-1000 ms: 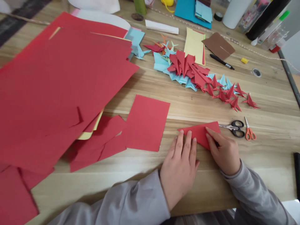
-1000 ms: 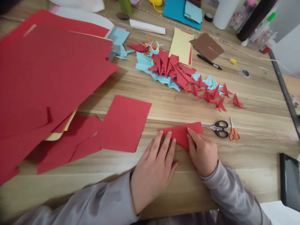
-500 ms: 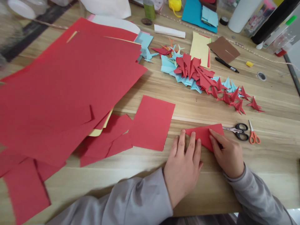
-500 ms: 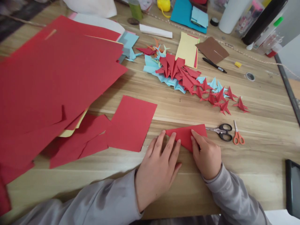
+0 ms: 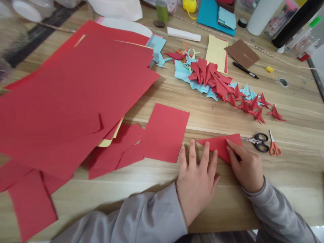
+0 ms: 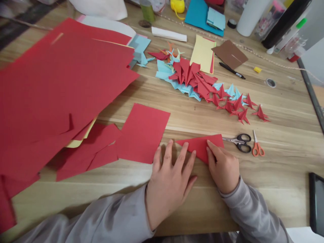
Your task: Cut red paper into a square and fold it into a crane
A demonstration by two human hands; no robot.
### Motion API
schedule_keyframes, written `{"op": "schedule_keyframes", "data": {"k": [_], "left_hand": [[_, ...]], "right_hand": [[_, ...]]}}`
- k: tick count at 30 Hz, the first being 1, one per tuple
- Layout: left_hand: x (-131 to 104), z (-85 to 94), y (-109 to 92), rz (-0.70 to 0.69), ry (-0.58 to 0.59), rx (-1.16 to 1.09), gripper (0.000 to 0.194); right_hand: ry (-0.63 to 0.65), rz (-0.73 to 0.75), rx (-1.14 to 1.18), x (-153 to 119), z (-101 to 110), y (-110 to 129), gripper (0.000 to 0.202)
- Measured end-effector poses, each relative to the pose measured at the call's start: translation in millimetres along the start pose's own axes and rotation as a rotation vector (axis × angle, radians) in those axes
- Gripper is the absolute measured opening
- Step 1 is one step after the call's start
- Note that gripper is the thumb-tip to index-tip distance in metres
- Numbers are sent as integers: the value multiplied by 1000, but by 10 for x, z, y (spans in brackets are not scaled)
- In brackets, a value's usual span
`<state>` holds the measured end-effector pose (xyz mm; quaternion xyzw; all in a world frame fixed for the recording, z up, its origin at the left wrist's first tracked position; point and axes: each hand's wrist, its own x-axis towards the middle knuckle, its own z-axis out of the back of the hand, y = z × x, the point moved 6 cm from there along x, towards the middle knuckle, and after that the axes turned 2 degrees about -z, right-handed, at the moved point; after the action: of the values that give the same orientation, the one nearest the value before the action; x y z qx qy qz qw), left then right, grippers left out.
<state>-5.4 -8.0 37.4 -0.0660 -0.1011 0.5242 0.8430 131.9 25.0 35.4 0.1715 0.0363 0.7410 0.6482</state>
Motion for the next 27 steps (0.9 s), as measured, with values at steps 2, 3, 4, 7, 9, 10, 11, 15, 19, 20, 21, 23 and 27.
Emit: {"op": "schedule_keyframes", "data": {"k": [2,3,4,7,9,10,11,15,19,20,21,23,27], "left_hand": [[-15,-15,-27,-19,-14,19,55],[-19,-28,-38,-33,-11,22,55],[-20,-41,-42,-44,-3,21,54],[1,-59,-11,-56,21,8,56],[30,-47,32,-62,22,-9,58],[46,-39,55,-65,20,-20,58],[61,-31,78,-66,19,-32,59],[99,-7,142,-67,-8,-55,53],[107,-6,165,-76,-32,-68,47],[107,-10,168,-77,-31,-74,46],[106,-12,172,-77,-31,-80,46],[102,-15,176,-75,-32,-89,46],[99,-11,176,-75,-38,-89,46]], "right_hand": [[-2,0,-2,0,3,6,27],[-3,1,-3,-1,5,13,27],[-2,-1,-5,-2,6,21,27],[-1,-16,-18,-12,9,57,27],[16,-30,-10,-24,2,93,29],[28,-37,2,-30,-3,111,30],[41,-45,20,-35,-9,126,30],[79,-78,76,-44,-20,142,31],[112,-85,97,-34,-20,125,31],[122,-88,105,-31,-19,122,31],[131,-93,114,-28,-18,120,31],[150,-102,131,-24,-17,120,32],[183,-126,143,-28,-22,123,32]]}}
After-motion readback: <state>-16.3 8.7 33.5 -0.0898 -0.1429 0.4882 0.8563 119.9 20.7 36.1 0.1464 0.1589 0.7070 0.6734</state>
